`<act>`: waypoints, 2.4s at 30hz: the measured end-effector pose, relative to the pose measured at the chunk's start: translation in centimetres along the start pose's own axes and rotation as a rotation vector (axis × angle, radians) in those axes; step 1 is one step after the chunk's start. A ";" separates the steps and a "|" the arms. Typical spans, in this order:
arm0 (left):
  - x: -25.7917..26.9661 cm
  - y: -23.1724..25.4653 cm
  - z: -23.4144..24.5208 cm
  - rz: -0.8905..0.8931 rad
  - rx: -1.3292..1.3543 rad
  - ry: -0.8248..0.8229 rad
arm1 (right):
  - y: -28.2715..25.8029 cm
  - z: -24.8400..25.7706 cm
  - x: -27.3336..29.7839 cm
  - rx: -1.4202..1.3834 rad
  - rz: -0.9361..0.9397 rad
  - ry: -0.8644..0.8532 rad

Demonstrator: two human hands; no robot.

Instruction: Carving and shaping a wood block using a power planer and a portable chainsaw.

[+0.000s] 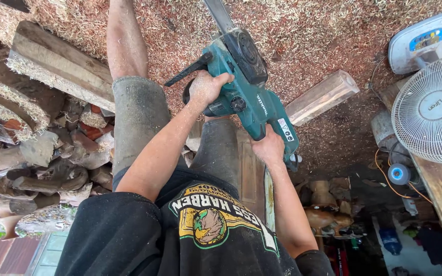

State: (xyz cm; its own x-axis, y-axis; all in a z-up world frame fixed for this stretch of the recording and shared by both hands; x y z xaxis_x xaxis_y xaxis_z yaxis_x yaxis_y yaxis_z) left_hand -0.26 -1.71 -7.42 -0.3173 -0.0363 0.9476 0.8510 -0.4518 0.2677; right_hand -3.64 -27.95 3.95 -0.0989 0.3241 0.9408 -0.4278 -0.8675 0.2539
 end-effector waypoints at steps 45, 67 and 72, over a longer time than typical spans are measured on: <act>2.0 -0.9 -8.1 0.033 -0.052 -0.067 | 8.4 -2.6 -1.7 0.010 -0.071 0.013; -1.4 -1.6 -4.9 -0.113 -0.004 0.147 | 5.2 -3.9 -5.6 -0.031 -0.070 0.039; -5.9 0.2 5.4 0.000 -0.034 0.095 | -7.2 -1.4 -8.5 -0.056 0.112 0.095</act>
State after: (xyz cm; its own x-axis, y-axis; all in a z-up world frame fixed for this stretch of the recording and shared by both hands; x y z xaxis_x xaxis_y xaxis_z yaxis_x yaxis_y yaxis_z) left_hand 4.01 3.25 -12.03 -0.3564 -0.1198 0.9266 0.8370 -0.4818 0.2596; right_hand -0.94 -23.89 -6.15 -0.2323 0.2627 0.9365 -0.4583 -0.8788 0.1328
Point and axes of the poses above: each hand's wrist, its own x-axis away from the middle knuckle, its own z-axis out of the back of the hand, y = z × x, the point moved 9 cm from there along -x, towards the middle knuckle, and after that the axes turned 15 degrees about -z, right-handed, at the moved point
